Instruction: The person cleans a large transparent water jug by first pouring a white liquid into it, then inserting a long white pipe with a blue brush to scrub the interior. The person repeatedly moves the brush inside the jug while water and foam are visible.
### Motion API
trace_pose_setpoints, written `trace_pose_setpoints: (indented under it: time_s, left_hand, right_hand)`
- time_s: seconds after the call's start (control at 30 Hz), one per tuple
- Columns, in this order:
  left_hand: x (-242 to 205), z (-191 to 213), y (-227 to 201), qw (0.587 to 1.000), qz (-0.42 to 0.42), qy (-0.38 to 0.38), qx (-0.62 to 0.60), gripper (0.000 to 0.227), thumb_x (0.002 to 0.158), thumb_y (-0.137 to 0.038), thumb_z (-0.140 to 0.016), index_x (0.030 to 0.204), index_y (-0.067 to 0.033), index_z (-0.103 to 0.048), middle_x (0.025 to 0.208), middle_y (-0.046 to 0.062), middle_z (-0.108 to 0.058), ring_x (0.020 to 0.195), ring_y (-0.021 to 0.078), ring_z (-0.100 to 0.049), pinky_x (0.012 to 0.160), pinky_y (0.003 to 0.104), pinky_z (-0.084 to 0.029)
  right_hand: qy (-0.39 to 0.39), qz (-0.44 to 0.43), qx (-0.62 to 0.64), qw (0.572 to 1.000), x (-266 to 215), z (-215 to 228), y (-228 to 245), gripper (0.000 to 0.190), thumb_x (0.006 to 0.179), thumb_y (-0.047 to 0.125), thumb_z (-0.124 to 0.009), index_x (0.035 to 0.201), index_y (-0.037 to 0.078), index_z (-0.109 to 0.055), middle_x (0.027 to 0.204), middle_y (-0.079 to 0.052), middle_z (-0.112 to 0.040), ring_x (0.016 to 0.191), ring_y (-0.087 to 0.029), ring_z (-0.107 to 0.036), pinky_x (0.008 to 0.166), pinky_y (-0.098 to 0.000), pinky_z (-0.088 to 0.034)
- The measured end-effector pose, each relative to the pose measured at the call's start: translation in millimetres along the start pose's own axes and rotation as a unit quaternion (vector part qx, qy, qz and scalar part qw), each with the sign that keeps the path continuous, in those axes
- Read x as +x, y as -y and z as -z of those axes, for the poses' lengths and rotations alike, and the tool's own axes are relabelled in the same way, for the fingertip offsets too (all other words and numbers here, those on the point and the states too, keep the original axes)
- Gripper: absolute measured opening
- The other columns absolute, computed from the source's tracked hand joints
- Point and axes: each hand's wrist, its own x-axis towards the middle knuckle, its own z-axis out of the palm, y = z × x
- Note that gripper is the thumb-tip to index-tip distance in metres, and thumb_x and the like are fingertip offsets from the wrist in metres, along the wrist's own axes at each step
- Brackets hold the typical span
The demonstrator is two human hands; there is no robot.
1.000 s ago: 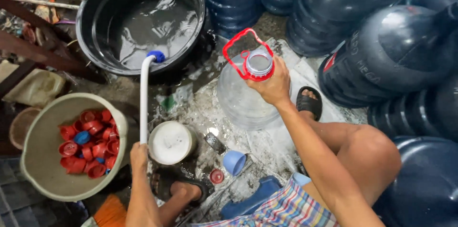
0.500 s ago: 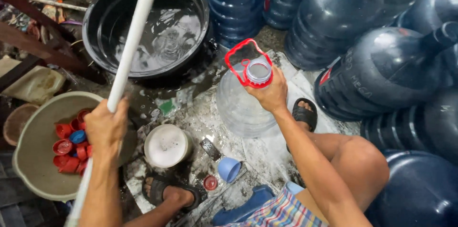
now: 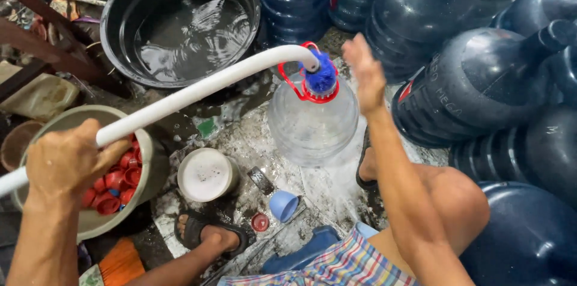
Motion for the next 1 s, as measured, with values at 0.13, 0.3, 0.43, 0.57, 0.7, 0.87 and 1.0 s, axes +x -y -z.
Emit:
trace_pose_setpoints:
  time_s: [0.13,0.3,0.43,0.57,0.7,0.87,1.0]
  left_hand:
    - [34,24,-2,0.999,-0.025,0.01,0.039,0.045,0.087,-0.07,-0.054,0.089,-0.025,-0.059,0.066,-0.001,-0.063,0.063,0.0237,-0.067,0.057,0.038,-0.053]
    - [97,107,-102,0.988,-0.055,-0.037,-0.136,0.014,0.086,-0.029,-0.07,0.084,-0.017,-0.062,0.067,-0.003,-0.064,0.057,0.0164,-0.063,0.051,0.034,-0.054]
    - [121,102,-162,0.986,-0.076,-0.064,-0.135,0.018,0.085,-0.028,-0.06,0.075,-0.0134,-0.061,0.062,0.005,-0.064,0.048,0.0307,-0.064,0.038,0.042,-0.049]
    - [117,109,-165,0.983,-0.107,-0.106,-0.106,0.023,0.091,-0.014,-0.053,0.068,-0.0145,-0.053,0.053,0.001,-0.057,0.038,0.025,-0.057,0.03,0.038,-0.044]
    - [104,124,-164,0.971,-0.104,-0.216,0.001,0.029,0.094,-0.02,-0.049,0.066,-0.0229,-0.046,0.055,-0.006,-0.054,0.039,0.0117,-0.054,0.031,0.029,-0.041]
    - [109,69,-202,0.931,-0.17,-0.322,-0.003,0.007,0.067,-0.012,-0.053,0.065,-0.0179,-0.052,0.052,0.0,-0.047,0.041,0.02,-0.053,0.038,0.037,-0.039]
    - [101,92,-220,0.943,-0.208,-0.231,-0.116,0.009,0.069,-0.008,-0.057,0.062,-0.0133,-0.058,0.05,0.001,-0.053,0.042,0.0201,-0.055,0.039,0.037,-0.04]
  right_hand:
    - [0.116,0.043,-0.132,0.984,49,-87,134,0.057,0.098,0.038,-0.026,0.143,0.004,-0.028,0.14,-0.02,-0.044,0.134,-0.026,-0.042,0.116,-0.0365,-0.029]
    - [0.184,0.06,-0.331,0.924,50,-143,128,0.041,0.1,0.028,-0.029,0.106,0.007,-0.064,0.096,-0.005,-0.065,0.085,-0.015,-0.057,0.081,-0.0277,-0.041]
    - [0.1,0.06,-0.38,0.918,39,-135,134,0.043,0.098,0.032,-0.031,0.098,0.007,-0.066,0.081,-0.004,-0.06,0.07,-0.015,-0.051,0.064,-0.0291,-0.037]
    - [0.133,0.218,-0.542,0.8,69,-80,143,0.026,0.1,0.005,-0.033,0.114,-0.003,-0.054,0.117,-0.022,-0.056,0.111,-0.034,-0.054,0.101,-0.0395,-0.036]
    - [0.221,0.286,-0.57,0.738,73,-154,186,0.024,0.091,0.005,-0.065,0.114,0.013,-0.063,0.116,-0.015,-0.063,0.101,-0.033,-0.059,0.085,-0.0396,-0.045]
    - [0.262,0.267,-0.666,0.645,43,-132,57,0.035,0.095,0.021,-0.033,0.123,0.01,-0.052,0.116,-0.015,-0.056,0.123,-0.035,-0.044,0.101,-0.0717,-0.014]
    - [0.172,0.035,-0.432,0.885,63,-141,129,0.042,0.102,0.039,-0.034,0.136,0.019,-0.048,0.136,-0.002,-0.053,0.129,-0.02,-0.046,0.11,-0.0458,-0.024]
